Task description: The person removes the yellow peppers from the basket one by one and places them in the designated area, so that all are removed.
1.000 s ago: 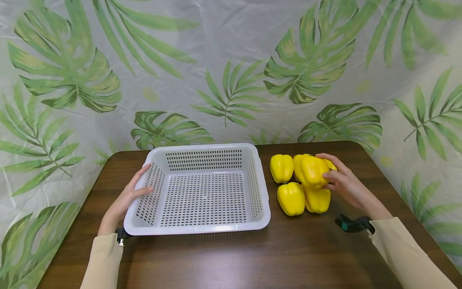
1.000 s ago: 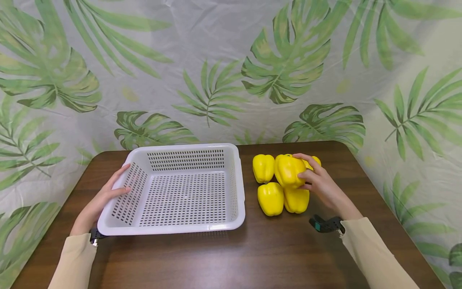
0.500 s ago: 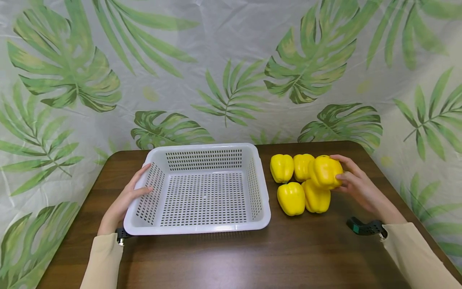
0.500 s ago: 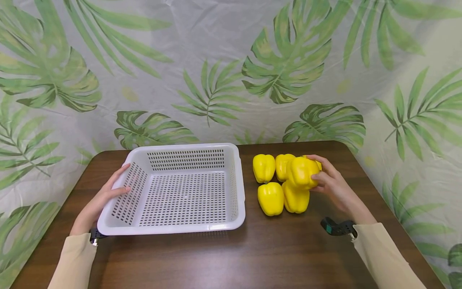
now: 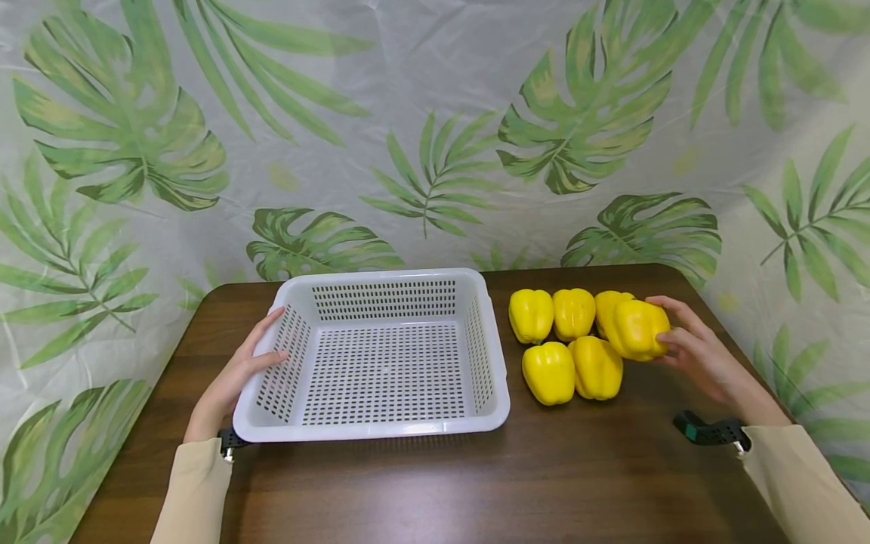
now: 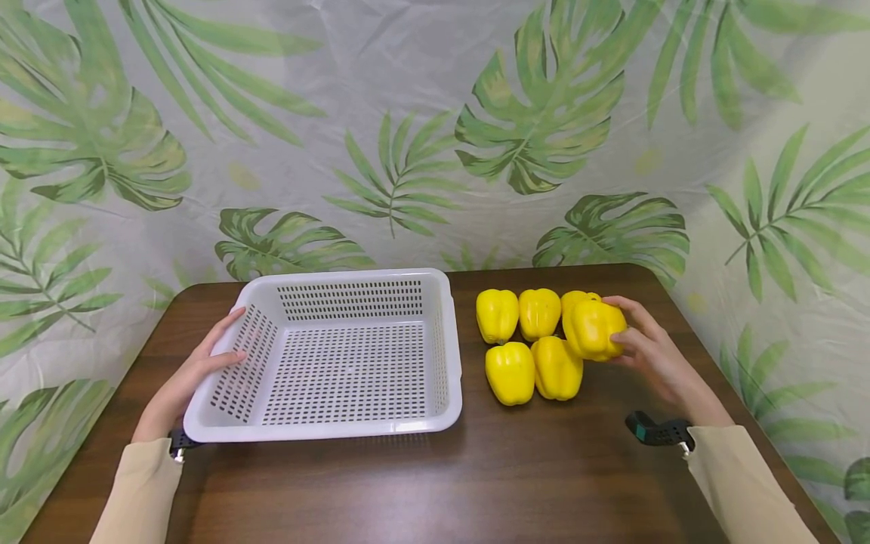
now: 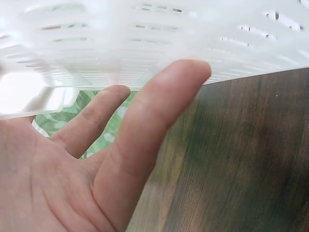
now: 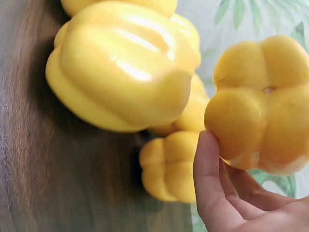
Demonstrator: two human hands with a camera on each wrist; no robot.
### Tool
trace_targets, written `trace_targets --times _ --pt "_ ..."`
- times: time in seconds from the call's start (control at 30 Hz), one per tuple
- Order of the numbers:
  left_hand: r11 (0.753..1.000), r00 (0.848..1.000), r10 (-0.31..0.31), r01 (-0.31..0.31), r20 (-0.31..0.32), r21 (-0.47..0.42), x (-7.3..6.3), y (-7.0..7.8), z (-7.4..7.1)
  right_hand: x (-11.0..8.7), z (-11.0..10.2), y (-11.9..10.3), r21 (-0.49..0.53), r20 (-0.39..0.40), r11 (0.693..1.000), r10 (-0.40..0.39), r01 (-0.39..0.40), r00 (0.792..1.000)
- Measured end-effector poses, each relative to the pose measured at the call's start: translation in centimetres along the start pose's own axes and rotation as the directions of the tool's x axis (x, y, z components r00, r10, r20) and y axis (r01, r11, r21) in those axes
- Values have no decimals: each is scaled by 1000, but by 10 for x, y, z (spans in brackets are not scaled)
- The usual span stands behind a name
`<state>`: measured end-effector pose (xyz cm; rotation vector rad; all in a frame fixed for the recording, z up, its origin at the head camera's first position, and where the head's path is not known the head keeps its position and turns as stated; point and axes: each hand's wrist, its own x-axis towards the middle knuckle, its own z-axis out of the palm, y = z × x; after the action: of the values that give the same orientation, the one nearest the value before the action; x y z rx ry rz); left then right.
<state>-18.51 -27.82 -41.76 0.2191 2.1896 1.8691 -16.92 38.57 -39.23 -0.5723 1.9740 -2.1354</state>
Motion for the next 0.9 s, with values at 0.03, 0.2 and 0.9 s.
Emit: trace_targets --times 0.03,0.2,0.9 --pt "1000 1000 2 -2 1 -1 0 0 0 -1 -2 1 -3 1 1000 2 -2 1000" --pt "1000 1000 3 -3 0 -1 0 0 0 -5 -9 5 -24 -24 999 30 -31 999" --pt "1000 1000 6 -6 6 5 1 -1 -1 -27 -31 35 -216 -140 964 130 -158 982"
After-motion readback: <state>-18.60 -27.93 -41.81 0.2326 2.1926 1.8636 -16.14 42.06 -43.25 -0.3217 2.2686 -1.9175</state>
